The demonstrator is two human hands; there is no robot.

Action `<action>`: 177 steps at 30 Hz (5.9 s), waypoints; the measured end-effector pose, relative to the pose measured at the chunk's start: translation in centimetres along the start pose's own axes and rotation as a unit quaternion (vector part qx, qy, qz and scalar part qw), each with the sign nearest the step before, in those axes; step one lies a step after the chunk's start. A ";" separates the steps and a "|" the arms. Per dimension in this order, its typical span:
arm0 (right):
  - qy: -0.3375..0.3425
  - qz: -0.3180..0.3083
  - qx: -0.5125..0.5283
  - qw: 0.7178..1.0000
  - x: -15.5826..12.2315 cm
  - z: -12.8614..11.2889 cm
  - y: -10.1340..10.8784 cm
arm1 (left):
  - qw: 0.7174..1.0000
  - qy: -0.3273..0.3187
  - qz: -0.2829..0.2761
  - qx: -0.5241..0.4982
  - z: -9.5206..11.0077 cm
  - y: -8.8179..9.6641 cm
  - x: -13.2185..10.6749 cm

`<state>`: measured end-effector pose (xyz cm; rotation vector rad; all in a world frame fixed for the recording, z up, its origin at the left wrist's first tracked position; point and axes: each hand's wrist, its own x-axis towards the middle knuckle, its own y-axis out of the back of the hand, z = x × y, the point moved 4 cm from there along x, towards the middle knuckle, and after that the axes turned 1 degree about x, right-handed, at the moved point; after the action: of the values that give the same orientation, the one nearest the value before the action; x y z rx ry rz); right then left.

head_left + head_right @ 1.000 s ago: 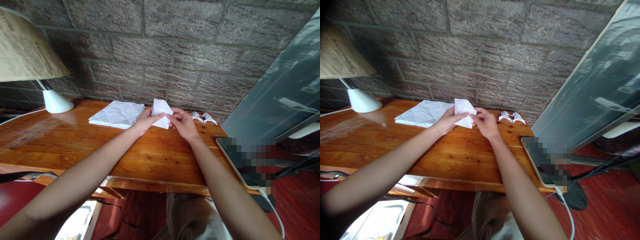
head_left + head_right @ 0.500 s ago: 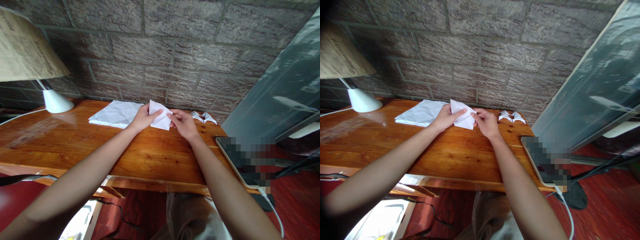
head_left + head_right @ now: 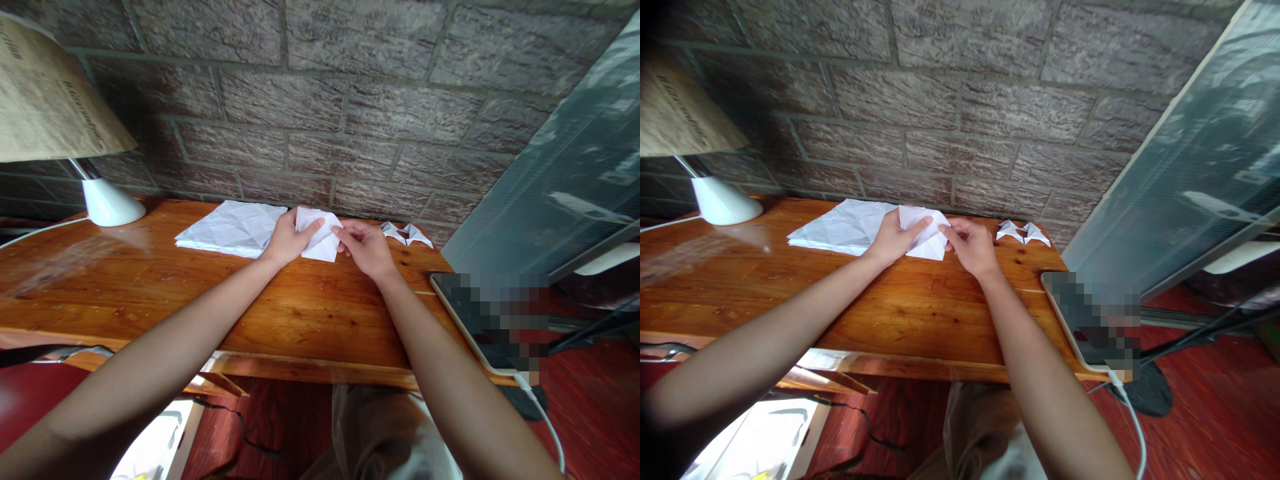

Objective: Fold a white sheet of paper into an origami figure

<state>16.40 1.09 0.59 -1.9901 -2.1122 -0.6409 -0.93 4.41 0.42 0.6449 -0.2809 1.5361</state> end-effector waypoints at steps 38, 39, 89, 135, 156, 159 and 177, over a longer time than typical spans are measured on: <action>-0.014 0.015 -0.006 1.000 -0.2 0.0 0.0 | 1.000 -0.023 -0.014 0.015 1.6 0.0 -0.4; -0.015 0.018 -0.009 1.000 -0.2 0.1 0.0 | 1.000 -0.022 -0.014 0.011 1.6 0.0 -0.4; -0.002 0.109 -0.045 0.993 -0.1 -0.2 0.8 | 0.925 0.218 -0.095 -0.296 -1.0 -1.7 -0.7; 0.014 0.039 -0.070 0.997 -0.5 0.1 -0.5 | 0.937 0.176 0.044 -0.297 -1.4 -1.1 -0.3; -0.011 0.135 -0.053 0.989 0.0 0.5 1.3 | 0.962 0.127 -0.090 -0.223 -0.6 -2.2 -0.9; -0.012 0.132 -0.043 0.990 0.0 0.4 1.2 | 0.958 0.132 -0.099 -0.234 -0.8 -2.1 -0.8; -0.032 0.087 0.064 0.994 0.1 0.3 0.7 | 0.983 0.029 -0.099 -0.151 2.4 -0.6 -0.5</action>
<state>17.07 1.34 0.54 -2.1176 -1.9320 -0.4078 0.13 2.69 1.98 0.3754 -0.3851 1.2858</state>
